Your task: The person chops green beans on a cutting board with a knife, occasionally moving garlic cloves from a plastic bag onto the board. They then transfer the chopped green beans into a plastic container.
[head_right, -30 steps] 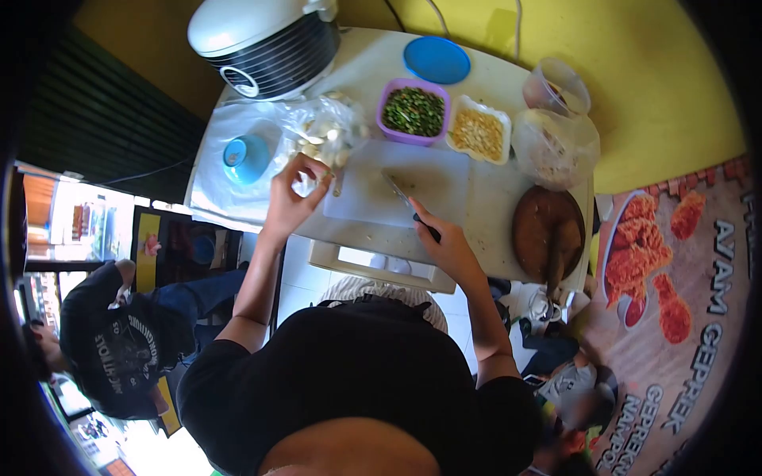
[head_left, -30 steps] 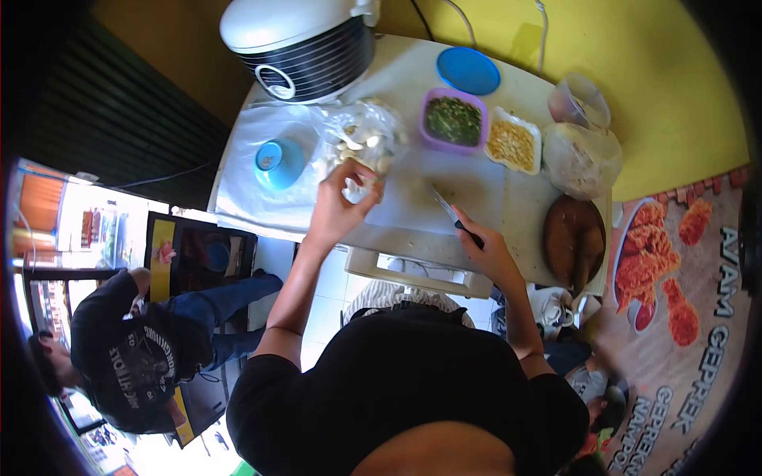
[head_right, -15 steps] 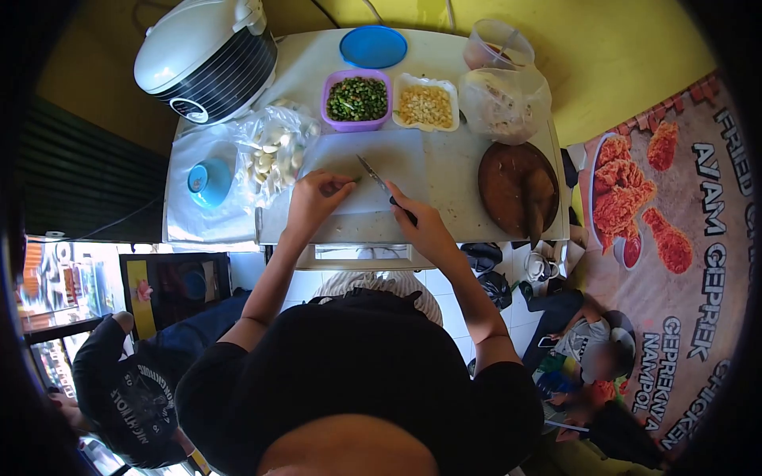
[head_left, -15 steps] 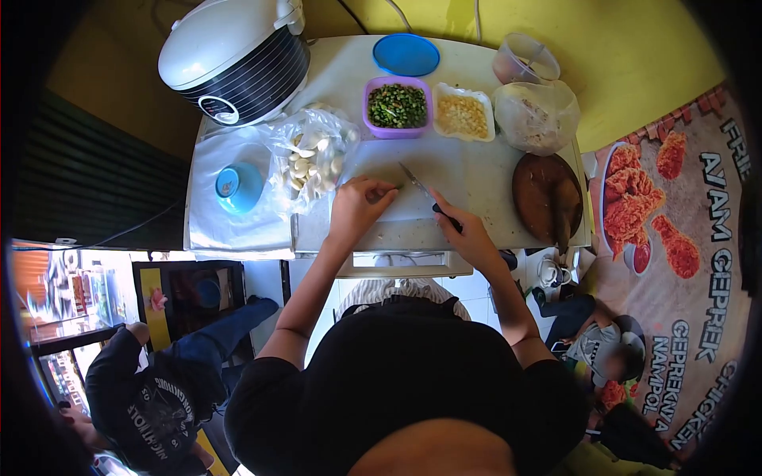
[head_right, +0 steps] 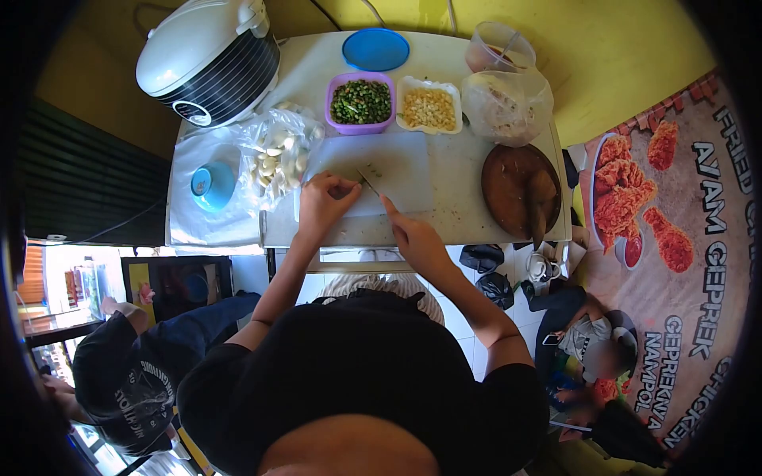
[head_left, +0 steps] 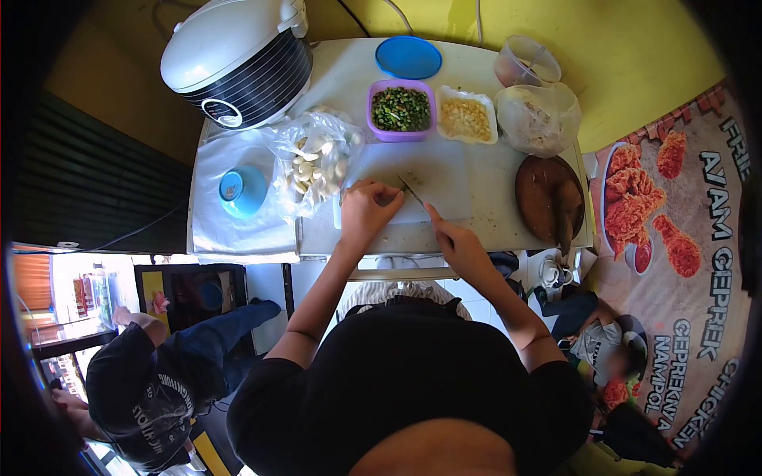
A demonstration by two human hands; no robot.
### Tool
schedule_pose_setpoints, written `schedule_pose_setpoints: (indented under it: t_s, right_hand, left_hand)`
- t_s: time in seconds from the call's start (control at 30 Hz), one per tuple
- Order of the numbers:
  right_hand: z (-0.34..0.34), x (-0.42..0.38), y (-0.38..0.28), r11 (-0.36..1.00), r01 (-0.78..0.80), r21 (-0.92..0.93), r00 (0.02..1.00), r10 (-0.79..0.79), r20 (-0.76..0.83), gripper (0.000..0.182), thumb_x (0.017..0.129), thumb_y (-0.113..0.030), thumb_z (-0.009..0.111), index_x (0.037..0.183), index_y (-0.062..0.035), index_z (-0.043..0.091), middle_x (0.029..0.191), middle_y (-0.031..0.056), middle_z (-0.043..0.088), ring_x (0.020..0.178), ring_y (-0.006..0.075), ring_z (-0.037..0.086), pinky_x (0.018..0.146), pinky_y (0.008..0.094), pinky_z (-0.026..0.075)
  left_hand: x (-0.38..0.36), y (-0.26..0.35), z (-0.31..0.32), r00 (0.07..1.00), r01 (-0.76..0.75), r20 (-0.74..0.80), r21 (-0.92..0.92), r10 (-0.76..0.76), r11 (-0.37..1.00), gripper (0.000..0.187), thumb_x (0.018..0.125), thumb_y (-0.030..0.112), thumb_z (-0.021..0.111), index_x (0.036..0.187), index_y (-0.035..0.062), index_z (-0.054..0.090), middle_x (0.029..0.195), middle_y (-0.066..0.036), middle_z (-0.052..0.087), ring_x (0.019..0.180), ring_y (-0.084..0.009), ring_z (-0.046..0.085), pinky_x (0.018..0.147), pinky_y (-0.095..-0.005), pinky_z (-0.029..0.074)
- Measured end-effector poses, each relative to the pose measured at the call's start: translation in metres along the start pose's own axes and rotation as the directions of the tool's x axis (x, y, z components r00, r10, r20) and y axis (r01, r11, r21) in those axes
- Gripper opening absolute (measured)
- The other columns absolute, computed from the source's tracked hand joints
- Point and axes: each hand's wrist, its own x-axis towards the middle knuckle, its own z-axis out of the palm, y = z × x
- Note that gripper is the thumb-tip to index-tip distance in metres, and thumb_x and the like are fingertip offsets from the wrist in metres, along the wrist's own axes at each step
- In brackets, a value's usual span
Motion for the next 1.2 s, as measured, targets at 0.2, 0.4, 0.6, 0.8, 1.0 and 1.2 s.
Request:
schedule_pose_setpoints:
  t_s: [0.2,0.4,0.6,0.8,1.0,1.2]
  right_hand:
    - [0.006,0.011,-0.004,0.978,-0.053,-0.202,0.998,0.061,0.033,0.057,0.093,-0.011,0.046,0.146,-0.0211,0.03,0.067,0.0233,0.059,0.062,0.0401,0.061,0.059,0.0475,0.048]
    - [-0.002,0.014,0.008,0.995,0.048,0.082,0.999,-0.046,-0.028,0.051,0.093,-0.011,0.05,0.143,-0.0194,0.04,0.065,0.0209,0.055,0.053,0.0276,0.057,0.059,0.0369,0.047]
    - [-0.008,0.007,-0.006,0.994,-0.054,0.09,0.998,0.05,0.045,0.05,0.094,-0.01,0.051,0.142,-0.0202,0.041,0.063,0.0194,0.048,0.05,0.0203,0.047,0.057,0.0295,0.043]
    - [-0.01,0.007,-0.006,0.999,-0.036,0.018,0.999,0.035,0.04,0.05,0.093,-0.011,0.052,0.141,-0.0207,0.042,0.063,0.022,0.052,0.051,0.0302,0.055,0.056,0.0356,0.045]
    - [-0.018,0.009,-0.006,0.999,-0.012,-0.046,0.998,0.014,0.056,0.051,0.092,-0.011,0.053,0.14,-0.0222,0.043,0.064,0.0227,0.054,0.054,0.0352,0.058,0.056,0.0392,0.046]
    - [-0.015,0.011,0.003,0.993,0.056,-0.109,0.996,-0.047,0.081,0.053,0.091,-0.011,0.053,0.142,-0.0237,0.041,0.065,0.0209,0.057,0.057,0.0358,0.059,0.056,0.0419,0.047]
  left_hand:
    - [-0.002,0.002,0.0,1.0,-0.023,0.02,-0.034,0.024,0.999,0.013,0.07,0.016,0.074,0.07,0.0036,0.07,0.067,-0.007,0.062,0.064,-0.0193,0.06,0.061,-0.032,0.048]
    - [0.0,0.002,0.002,0.999,0.038,0.002,-0.081,-0.038,0.996,0.015,0.07,0.015,0.075,0.068,0.0019,0.068,0.066,-0.007,0.062,0.062,-0.0189,0.059,0.059,-0.0316,0.048]
    - [-0.001,0.001,0.002,0.999,0.047,0.002,-0.089,-0.047,0.995,0.016,0.071,0.016,0.076,0.069,0.0017,0.068,0.066,-0.007,0.062,0.061,-0.0185,0.058,0.059,-0.0313,0.048]
    - [-0.001,0.002,0.001,0.999,0.054,0.007,-0.099,-0.054,0.994,0.016,0.071,0.016,0.075,0.07,0.0015,0.068,0.067,-0.007,0.062,0.062,-0.0184,0.059,0.06,-0.0314,0.048]
    - [-0.002,0.002,0.0,0.998,0.055,0.001,-0.081,-0.055,0.995,0.016,0.071,0.016,0.076,0.07,0.0016,0.069,0.067,-0.008,0.062,0.062,-0.019,0.058,0.06,-0.0317,0.048]
    - [-0.002,0.0,0.0,0.999,0.042,0.016,-0.059,-0.041,0.997,0.014,0.074,0.011,0.076,0.076,-0.001,0.07,0.07,-0.007,0.064,0.058,-0.0128,0.058,0.057,-0.0263,0.048]
